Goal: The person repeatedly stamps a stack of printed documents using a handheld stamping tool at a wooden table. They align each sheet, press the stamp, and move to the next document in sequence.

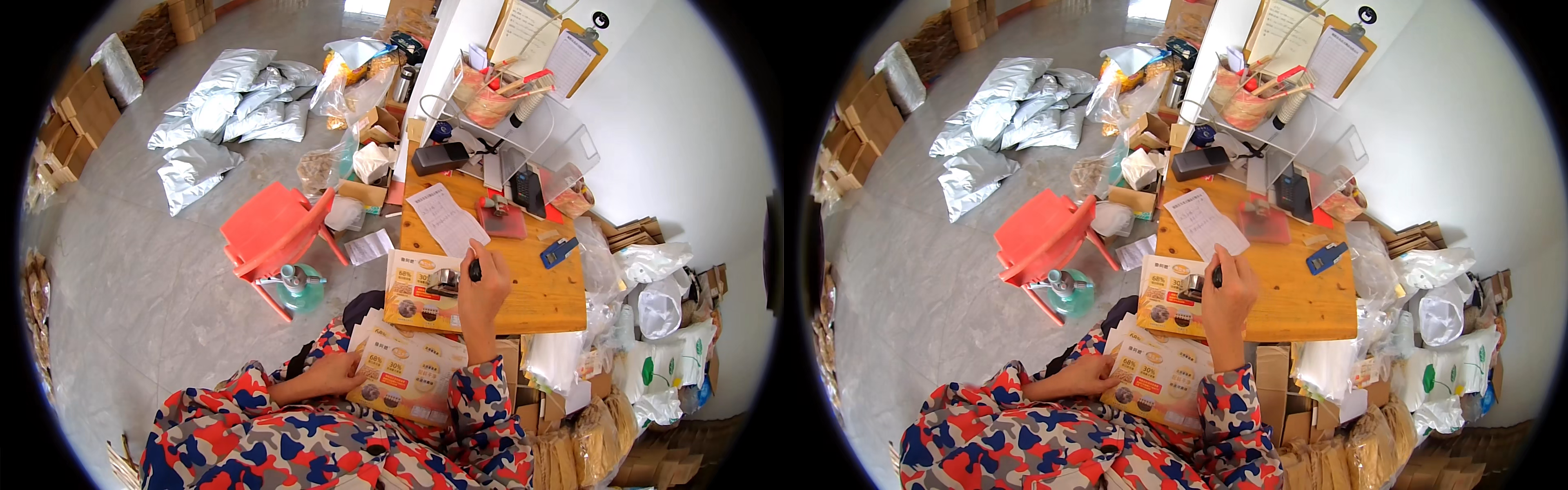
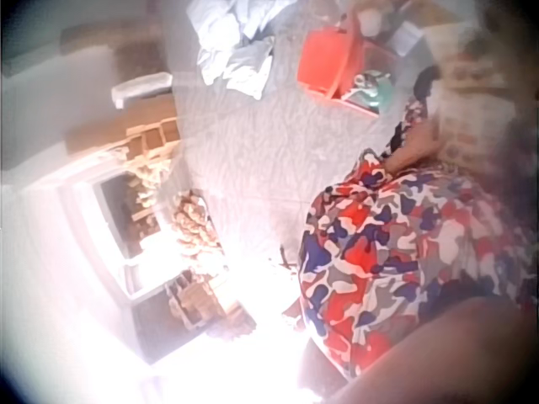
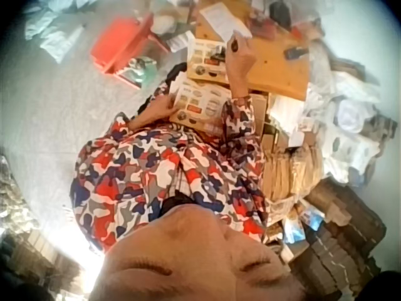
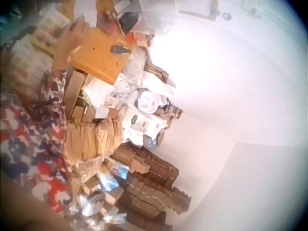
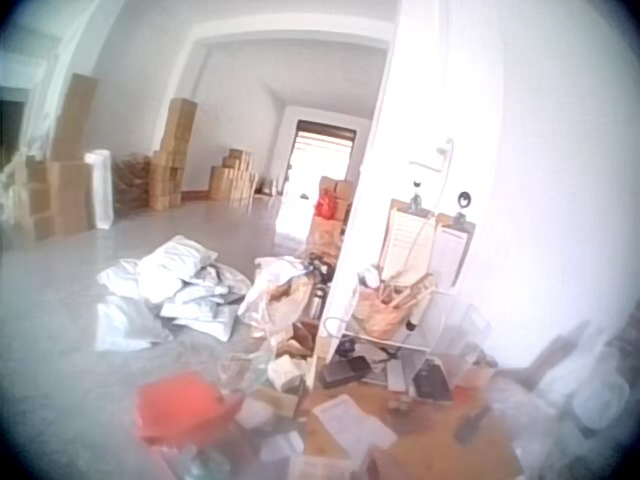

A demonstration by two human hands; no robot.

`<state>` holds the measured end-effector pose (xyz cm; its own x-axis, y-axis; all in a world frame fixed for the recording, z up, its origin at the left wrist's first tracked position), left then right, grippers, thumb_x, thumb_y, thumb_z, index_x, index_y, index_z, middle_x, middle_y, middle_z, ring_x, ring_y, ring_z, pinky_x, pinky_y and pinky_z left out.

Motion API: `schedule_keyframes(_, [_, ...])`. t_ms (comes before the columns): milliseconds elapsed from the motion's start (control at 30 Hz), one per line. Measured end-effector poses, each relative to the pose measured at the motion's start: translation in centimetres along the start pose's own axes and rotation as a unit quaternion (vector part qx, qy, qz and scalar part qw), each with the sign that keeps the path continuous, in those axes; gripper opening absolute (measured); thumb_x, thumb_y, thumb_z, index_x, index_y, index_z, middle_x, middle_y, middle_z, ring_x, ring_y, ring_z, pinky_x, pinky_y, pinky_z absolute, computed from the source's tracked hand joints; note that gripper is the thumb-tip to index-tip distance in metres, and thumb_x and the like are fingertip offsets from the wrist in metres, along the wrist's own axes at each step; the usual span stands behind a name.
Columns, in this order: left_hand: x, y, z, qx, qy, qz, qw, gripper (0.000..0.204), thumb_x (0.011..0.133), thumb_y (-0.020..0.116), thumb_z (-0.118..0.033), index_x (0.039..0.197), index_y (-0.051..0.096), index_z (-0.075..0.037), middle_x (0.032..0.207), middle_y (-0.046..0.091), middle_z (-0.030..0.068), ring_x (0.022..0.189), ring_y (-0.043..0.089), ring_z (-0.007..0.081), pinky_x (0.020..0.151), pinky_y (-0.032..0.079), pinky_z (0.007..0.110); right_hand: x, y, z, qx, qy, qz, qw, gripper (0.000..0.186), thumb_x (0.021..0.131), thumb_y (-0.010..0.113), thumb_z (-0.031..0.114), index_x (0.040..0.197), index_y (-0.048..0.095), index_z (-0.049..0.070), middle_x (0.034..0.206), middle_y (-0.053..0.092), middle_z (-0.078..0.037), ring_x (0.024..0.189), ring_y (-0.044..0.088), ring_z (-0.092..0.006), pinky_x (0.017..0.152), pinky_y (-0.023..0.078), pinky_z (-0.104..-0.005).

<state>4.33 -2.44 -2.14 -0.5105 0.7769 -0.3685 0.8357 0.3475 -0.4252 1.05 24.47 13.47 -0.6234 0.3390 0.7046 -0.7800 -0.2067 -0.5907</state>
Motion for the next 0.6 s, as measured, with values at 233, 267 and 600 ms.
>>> schedule_keyframes(233, [1.6,-6.8,-4.6,0.053,-0.020,-0.144,0.988,0.030,0.085,0.068,-0.034,0.083,0.064,-0.004,0.073,0.067,0.0138,0.070,0.066,0.0315,0.061,0.049,0.042,0.1,3.7,-0.8,-0.014,-0.042,0.003,0.999,0.024,0.079,0.069,0.000,0.102,0.069,0.007,0.080,0.056,-0.009,0.073,0.055,-0.0291,0.065,0.044,-0.0400])
schedule_keyframes(267, [2.3,-7.0,-4.2,0.037,0.000,-0.178,0.983,0.030,0.086,0.068,-0.032,0.076,0.065,-0.004,0.069,0.066,0.0114,0.067,0.065,0.0293,0.059,0.047,0.041,-0.2,3.8,-0.8,-0.013,-0.039,0.005,0.999,0.024,0.079,0.069,-0.001,0.102,0.069,0.007,0.079,0.055,-0.009,0.073,0.054,-0.0289,0.066,0.044,-0.0398])
schedule_keyframes(600, [10.8,-6.7,-5.1,-0.083,-0.021,-0.200,0.976,0.037,0.083,0.073,-0.033,0.074,0.068,0.002,0.060,0.065,0.0110,0.053,0.062,0.0197,0.052,0.047,0.034,-0.1,2.9,-0.7,0.035,-0.034,-0.013,0.999,0.020,0.081,0.068,-0.003,0.100,0.069,0.002,0.079,0.056,-0.011,0.074,0.055,-0.0285,0.068,0.045,-0.0388])
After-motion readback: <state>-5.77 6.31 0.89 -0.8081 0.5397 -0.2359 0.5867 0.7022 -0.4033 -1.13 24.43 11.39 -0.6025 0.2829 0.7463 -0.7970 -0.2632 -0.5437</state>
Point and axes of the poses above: each hand's wrist, its own x-axis towards the middle knuckle, its own y-axis out of the palm, z = x × y, the point moved 2 cm from there along x, towards the middle knuckle
